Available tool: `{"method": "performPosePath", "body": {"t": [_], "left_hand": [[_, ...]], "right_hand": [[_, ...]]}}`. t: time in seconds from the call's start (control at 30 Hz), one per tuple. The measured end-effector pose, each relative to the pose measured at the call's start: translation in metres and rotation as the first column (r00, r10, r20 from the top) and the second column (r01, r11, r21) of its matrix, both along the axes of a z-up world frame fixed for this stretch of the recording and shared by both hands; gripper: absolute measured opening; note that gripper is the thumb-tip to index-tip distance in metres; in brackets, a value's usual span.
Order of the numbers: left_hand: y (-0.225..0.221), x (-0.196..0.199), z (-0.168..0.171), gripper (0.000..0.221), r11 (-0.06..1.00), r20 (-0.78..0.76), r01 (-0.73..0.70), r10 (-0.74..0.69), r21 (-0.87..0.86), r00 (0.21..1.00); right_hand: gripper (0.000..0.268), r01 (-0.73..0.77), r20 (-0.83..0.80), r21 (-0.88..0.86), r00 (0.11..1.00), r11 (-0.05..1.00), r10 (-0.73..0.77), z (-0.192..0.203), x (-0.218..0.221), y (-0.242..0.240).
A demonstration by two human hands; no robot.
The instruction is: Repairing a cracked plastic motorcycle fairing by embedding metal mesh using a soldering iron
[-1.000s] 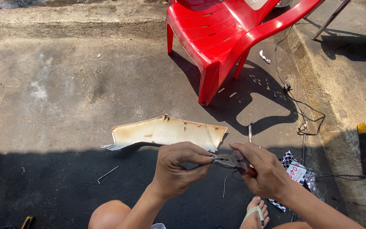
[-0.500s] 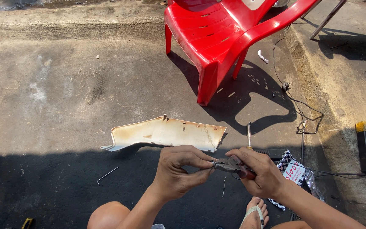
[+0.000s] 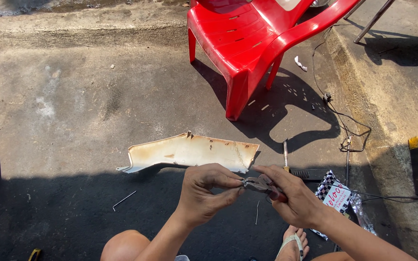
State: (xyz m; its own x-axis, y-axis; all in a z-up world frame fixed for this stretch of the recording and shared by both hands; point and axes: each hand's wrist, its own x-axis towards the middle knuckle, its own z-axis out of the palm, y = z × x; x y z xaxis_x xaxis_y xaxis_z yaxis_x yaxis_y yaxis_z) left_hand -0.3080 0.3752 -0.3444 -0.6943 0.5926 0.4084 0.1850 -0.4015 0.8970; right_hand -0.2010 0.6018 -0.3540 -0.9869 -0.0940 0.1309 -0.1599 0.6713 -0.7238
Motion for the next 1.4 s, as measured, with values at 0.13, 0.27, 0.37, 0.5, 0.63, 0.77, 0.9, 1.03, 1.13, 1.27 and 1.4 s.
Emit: {"method": "performPosePath", "body": {"t": [0.13,0.27,0.37,0.5,0.63,0.77,0.9,1.03,1.13,1.27,1.4], "left_hand": [[-0.001,-0.002,-0.001,0.019,1.000,0.006,-0.011,0.011,-0.019,1.000],[-0.001,-0.005,-0.003,0.019,0.997,-0.073,-0.058,0.055,-0.041,0.996],[-0.001,-0.005,-0.002,0.020,0.995,-0.131,-0.086,0.079,-0.048,0.988],[-0.001,-0.007,-0.004,0.020,0.992,-0.177,-0.107,0.094,-0.065,0.980],[0.001,-0.005,-0.002,0.021,0.990,-0.187,-0.118,0.102,-0.077,0.977],[0.002,0.001,0.003,0.016,0.992,-0.180,-0.105,0.091,-0.069,0.979],[-0.002,0.007,-0.020,0.018,0.997,-0.069,-0.068,0.065,-0.037,0.996],[-0.024,0.003,-0.046,0.018,0.953,-0.030,-0.295,0.294,-0.065,0.955],[-0.024,-0.004,-0.064,0.019,0.954,0.049,-0.298,0.299,-0.027,0.953],[-0.031,-0.008,-0.079,0.020,0.975,0.168,-0.212,0.198,0.068,0.966],[-0.023,-0.013,-0.081,0.023,0.976,0.256,-0.004,-0.053,0.218,0.965]], "right_hand": [[0.080,0.015,0.017,0.061,1.000,0.998,-0.017,0.001,0.001,0.004],[0.086,0.043,-0.001,0.176,0.999,0.984,-0.044,0.003,0.000,0.006],[0.085,0.048,-0.001,0.190,0.999,0.981,-0.049,0.003,0.000,0.006],[0.087,0.060,-0.011,0.201,0.998,0.978,-0.059,0.001,-0.001,0.007],[0.068,0.064,-0.112,0.184,0.993,0.981,-0.044,-0.004,0.000,0.010],[0.061,0.122,-0.101,0.157,0.989,0.980,-0.107,-0.018,0.009,0.019],[0.065,0.156,-0.077,0.092,0.986,0.984,-0.149,-0.100,-0.005,0.076],[0.063,-0.149,-0.054,0.003,0.987,0.989,0.149,-0.129,-0.094,-0.006],[0.061,-0.256,-0.014,-0.054,0.967,0.965,0.256,-0.141,-0.115,-0.043],[0.059,-0.310,0.052,-0.119,0.947,0.943,0.318,-0.151,-0.124,-0.068],[0.056,-0.235,0.115,-0.145,0.961,0.961,0.253,-0.147,-0.116,-0.042]]}}
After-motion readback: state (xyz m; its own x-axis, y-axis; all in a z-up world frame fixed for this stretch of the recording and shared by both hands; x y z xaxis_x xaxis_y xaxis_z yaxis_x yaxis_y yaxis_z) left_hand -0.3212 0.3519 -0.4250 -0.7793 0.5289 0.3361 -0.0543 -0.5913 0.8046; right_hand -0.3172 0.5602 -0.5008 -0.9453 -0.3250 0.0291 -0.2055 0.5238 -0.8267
